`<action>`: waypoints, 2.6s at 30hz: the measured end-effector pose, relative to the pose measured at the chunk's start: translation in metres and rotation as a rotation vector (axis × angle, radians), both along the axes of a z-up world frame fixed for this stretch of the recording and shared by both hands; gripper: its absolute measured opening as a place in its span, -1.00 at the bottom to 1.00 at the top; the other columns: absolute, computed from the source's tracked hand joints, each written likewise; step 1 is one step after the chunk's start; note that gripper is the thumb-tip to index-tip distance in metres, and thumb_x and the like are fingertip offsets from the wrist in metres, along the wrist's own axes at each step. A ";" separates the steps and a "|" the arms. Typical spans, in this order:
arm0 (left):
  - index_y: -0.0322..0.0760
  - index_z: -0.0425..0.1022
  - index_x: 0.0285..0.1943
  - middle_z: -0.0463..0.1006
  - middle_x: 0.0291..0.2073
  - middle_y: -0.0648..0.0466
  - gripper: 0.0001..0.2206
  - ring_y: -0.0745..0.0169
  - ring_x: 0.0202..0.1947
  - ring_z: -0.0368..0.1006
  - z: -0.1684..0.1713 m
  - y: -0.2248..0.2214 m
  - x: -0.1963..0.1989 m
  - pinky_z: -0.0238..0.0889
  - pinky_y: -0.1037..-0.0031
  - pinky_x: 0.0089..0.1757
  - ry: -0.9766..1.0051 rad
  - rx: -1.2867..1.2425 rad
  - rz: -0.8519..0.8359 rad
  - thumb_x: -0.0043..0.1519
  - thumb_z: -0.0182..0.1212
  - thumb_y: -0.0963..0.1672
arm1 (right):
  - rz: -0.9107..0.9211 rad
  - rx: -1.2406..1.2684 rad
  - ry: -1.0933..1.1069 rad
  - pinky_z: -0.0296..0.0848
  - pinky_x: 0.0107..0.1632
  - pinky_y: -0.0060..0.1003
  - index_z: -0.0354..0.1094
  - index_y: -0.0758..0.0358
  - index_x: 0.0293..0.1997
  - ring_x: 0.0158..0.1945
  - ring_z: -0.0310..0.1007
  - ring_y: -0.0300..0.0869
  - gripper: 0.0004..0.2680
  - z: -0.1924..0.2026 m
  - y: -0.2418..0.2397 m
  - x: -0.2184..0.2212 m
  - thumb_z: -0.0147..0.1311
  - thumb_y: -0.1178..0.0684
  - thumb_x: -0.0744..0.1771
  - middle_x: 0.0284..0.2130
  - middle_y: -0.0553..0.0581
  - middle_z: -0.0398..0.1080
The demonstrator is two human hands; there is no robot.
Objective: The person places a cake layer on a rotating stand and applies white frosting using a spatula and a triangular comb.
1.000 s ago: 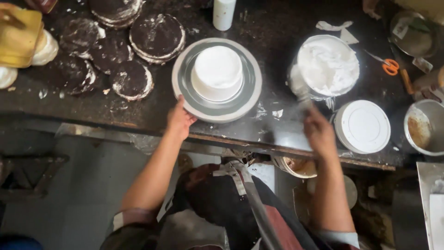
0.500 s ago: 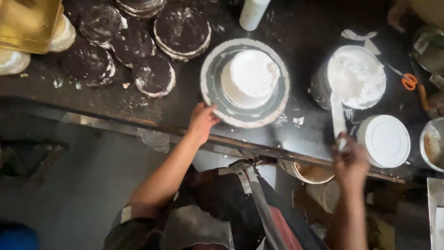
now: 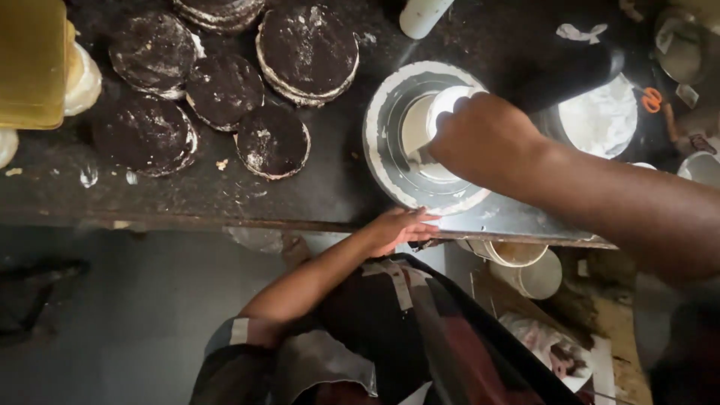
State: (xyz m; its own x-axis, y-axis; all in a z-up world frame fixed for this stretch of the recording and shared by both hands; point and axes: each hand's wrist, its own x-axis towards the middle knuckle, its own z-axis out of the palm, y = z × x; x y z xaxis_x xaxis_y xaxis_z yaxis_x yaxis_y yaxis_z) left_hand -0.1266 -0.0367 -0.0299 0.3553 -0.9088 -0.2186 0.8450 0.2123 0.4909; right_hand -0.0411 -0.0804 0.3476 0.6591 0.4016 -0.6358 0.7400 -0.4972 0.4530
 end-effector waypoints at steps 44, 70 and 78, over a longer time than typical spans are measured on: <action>-0.27 0.44 0.25 0.53 0.13 -0.07 -0.12 -0.03 0.16 0.42 -0.008 0.032 0.086 0.25 0.10 0.22 0.382 -0.665 0.495 0.31 -0.41 0.41 | -0.079 -0.082 0.287 0.52 -0.08 -0.16 0.45 0.04 0.04 -0.08 0.53 0.02 -0.74 0.013 -0.005 0.024 0.15 0.22 0.26 -0.09 0.17 0.46; -0.08 0.14 0.54 0.26 0.46 0.07 -0.09 0.01 0.43 0.19 0.011 0.006 0.072 0.06 0.11 0.36 0.427 0.009 0.584 0.07 -0.21 0.35 | -0.022 -0.034 0.260 0.50 -0.05 -0.14 0.51 0.06 -0.08 -0.06 0.52 -0.01 -0.82 0.014 -0.014 0.027 0.11 0.19 0.27 -0.13 0.13 0.48; -0.21 0.12 0.51 0.22 0.45 -0.06 -0.01 -0.08 0.42 0.17 0.040 0.012 0.094 0.03 0.04 0.36 0.449 -0.123 0.657 0.04 -0.16 0.40 | 0.005 -0.067 0.246 0.53 -0.08 -0.16 0.45 0.00 0.08 -0.07 0.53 0.00 -0.72 0.014 -0.015 0.028 0.11 0.20 0.28 -0.07 0.16 0.46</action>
